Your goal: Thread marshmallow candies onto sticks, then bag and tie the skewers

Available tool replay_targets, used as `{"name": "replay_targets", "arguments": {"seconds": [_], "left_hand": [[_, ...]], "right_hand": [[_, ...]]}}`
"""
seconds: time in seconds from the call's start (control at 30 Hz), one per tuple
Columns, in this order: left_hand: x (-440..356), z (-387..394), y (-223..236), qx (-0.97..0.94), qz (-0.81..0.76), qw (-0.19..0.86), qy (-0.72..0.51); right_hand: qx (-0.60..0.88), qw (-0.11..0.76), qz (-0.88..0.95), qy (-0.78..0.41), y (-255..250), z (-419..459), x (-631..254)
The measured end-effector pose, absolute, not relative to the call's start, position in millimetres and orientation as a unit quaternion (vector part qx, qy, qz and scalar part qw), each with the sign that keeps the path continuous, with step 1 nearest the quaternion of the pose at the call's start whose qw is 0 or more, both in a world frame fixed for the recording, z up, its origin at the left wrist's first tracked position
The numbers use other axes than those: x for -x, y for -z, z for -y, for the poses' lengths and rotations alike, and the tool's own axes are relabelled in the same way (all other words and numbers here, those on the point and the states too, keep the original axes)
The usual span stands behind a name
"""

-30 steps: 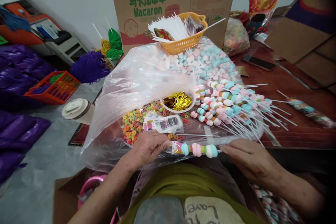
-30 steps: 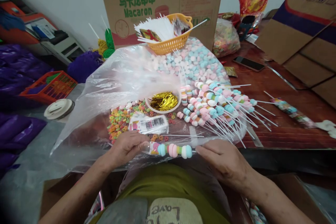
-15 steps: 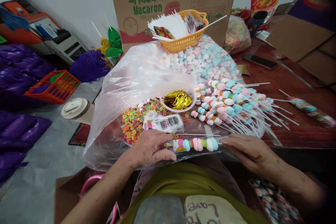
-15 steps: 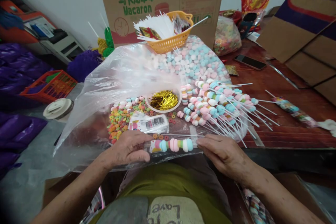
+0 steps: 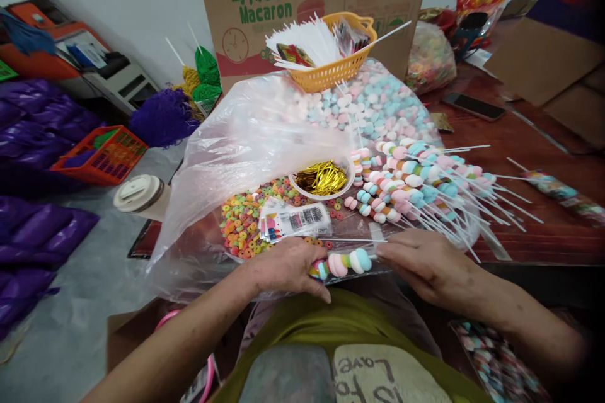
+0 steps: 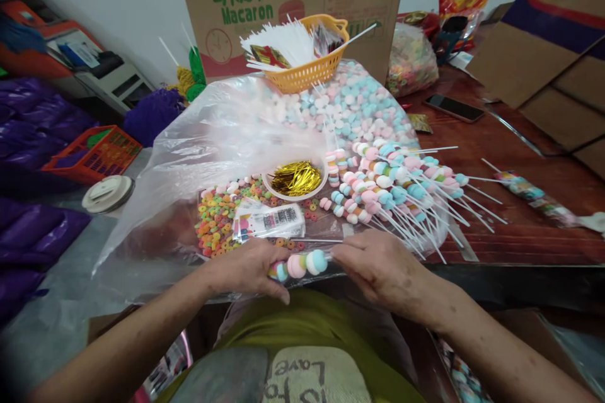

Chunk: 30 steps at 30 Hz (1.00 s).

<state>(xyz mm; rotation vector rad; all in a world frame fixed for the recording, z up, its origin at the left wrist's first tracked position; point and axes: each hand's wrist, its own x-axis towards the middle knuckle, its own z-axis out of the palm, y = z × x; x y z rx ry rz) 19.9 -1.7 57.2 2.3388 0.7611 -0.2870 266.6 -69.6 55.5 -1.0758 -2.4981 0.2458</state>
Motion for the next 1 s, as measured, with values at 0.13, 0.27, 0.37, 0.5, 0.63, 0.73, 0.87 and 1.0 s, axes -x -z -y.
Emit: {"name": "replay_targets", "arguments": {"seconds": [0.13, 0.27, 0.37, 0.5, 0.63, 0.73, 0.87, 1.0], "left_hand": [[-29, 4, -45, -0.840, -0.315, 0.434, 0.085], [-34, 3, -42, -0.827, -0.315, 0.461, 0.061], [-26, -4, -56, -0.849, -0.303, 0.427, 0.067], [-15, -7, -68, -0.890, -0.314, 0.295, 0.149], [-19, 5, -56, -0.923, -0.349, 0.098, 0.125], [-25, 13, -46, -0.927, -0.348, 0.106, 0.095], [-22, 14, -42, -0.841, -0.365, 0.393, 0.064], [-16, 10, -48, -0.766, -0.368, 0.526, 0.038]], "right_hand": [[0.365, 0.219, 0.905, -0.001, -44, 69, -252], [0.366, 0.197, 0.909, -0.037, -35, 67, -254], [0.367, 0.217, 0.901, -0.081, -37, 65, -265], [0.378, 0.246, 0.884, -0.119, -47, 67, -273], [0.392, 0.192, 0.880, -0.187, -51, 69, -269], [0.395, 0.230, 0.881, -0.122, -50, 67, -266], [0.359, 0.258, 0.896, 0.050, -52, 63, -266], [0.310, 0.208, 0.922, 0.103, -53, 63, -262]]}}
